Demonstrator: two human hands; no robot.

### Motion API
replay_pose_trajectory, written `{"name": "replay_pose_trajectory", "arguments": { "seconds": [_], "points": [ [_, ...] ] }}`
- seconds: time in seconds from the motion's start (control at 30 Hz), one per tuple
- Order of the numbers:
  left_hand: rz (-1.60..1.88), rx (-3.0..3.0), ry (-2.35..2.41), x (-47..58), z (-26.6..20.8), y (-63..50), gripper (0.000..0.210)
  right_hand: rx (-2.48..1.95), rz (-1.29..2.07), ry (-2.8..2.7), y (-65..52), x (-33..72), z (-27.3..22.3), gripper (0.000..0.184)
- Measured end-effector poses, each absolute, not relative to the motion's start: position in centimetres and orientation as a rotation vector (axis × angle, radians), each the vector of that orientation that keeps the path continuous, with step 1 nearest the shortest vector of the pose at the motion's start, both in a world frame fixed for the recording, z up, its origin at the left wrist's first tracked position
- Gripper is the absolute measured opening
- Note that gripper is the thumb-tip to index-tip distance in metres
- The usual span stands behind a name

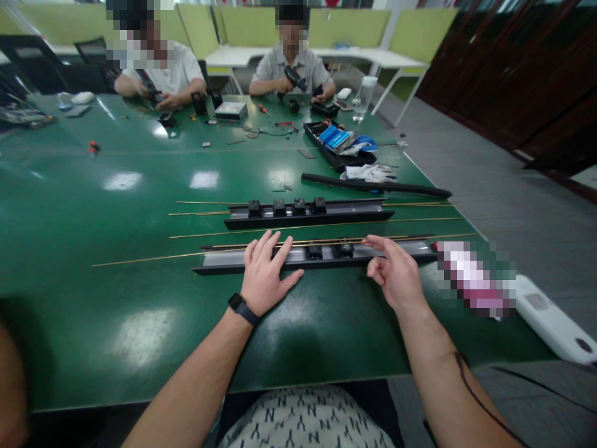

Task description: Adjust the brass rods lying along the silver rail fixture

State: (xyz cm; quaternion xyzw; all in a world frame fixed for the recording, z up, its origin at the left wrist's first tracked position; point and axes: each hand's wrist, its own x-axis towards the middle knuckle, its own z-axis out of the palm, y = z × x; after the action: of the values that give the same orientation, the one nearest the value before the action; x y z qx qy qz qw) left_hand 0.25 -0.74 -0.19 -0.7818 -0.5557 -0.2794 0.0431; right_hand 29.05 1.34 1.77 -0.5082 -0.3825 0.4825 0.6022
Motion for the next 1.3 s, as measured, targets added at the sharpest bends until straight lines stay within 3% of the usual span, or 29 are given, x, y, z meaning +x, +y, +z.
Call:
{"name": "replay_pose_trajectory", "arguments": {
  "seconds": [1.3],
  "points": [
    [-0.837, -2.382, -1.69, 0.22, -0.15, -0.72, 0.068, -1.185, 1.118, -0.815, 1.69, 29.29, 1.68, 0.039]
  ]
}}
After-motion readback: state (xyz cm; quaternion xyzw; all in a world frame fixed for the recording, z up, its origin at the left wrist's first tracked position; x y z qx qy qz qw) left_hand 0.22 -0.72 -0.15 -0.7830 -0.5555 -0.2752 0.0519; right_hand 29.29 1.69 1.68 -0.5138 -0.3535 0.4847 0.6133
